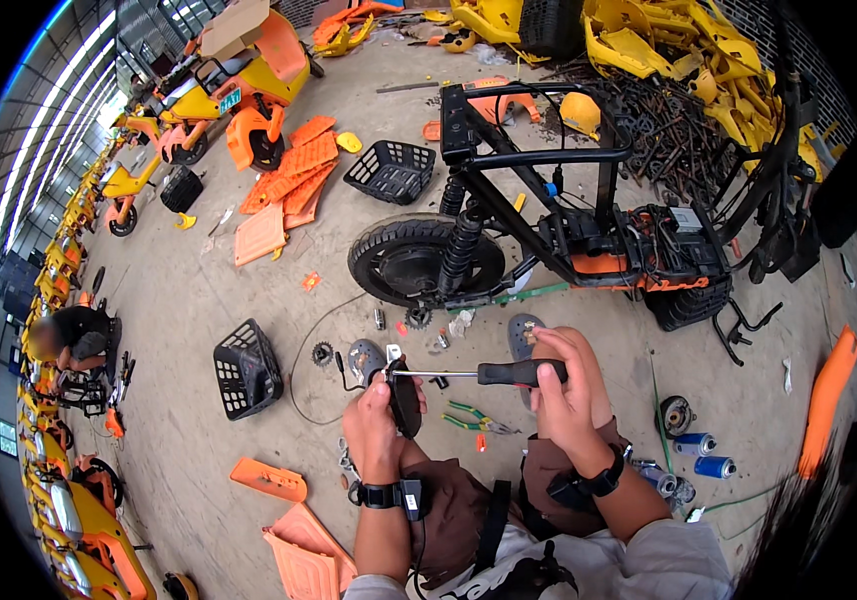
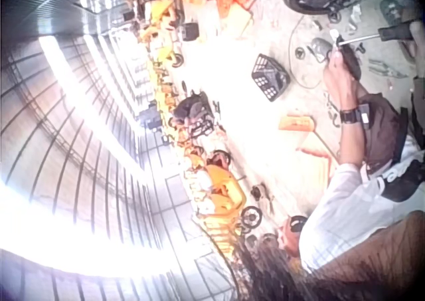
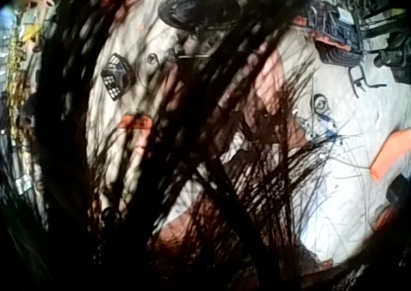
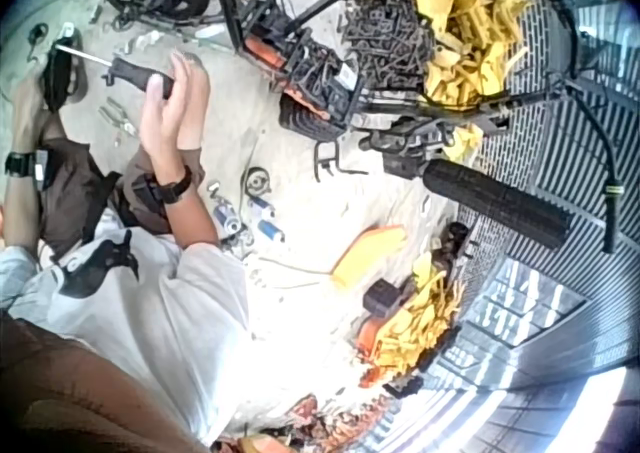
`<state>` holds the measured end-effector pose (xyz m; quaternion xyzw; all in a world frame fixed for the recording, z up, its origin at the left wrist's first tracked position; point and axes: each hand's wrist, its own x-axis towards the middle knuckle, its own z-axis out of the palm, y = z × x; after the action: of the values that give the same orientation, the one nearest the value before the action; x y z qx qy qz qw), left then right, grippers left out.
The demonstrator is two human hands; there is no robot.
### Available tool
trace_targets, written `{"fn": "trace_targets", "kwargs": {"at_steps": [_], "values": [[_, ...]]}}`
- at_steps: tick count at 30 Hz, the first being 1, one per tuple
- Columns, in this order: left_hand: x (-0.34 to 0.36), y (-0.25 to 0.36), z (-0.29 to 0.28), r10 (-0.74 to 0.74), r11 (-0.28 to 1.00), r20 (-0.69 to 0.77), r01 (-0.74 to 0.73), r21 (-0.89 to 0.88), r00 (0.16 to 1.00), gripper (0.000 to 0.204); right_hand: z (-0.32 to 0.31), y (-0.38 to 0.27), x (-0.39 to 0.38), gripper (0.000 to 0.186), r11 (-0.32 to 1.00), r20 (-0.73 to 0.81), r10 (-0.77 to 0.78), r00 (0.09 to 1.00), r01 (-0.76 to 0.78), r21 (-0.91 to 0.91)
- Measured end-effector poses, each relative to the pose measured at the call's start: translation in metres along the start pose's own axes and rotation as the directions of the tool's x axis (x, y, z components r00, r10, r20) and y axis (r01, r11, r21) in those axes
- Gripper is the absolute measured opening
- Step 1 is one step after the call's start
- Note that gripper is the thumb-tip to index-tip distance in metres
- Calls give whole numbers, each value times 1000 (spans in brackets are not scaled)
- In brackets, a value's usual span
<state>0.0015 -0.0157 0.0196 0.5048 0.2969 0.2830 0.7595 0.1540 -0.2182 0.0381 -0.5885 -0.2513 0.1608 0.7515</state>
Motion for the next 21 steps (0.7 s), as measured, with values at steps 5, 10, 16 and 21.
{"fn": "trace_targets", "kwargs": {"at_steps": [5, 10, 16, 21], "values": [[0, 2, 4, 9, 1000, 41, -10, 22, 999, 57, -1, 1, 8, 37, 983, -24, -183, 983, 183, -5], [-1, 2, 6, 21, 1000, 45, -21, 18, 999, 57, -1, -1, 7, 29, 986, -57, -140, 989, 144, 79], [-1, 4, 7, 20, 999, 73, -23, 40, 997, 57, -6, 12, 7, 27, 980, -83, -187, 979, 192, 59], [-1, 3, 8, 8, 1000, 68, -7, -16, 998, 58, -7, 15, 4, 27, 978, -126, -128, 984, 146, 146]]}}
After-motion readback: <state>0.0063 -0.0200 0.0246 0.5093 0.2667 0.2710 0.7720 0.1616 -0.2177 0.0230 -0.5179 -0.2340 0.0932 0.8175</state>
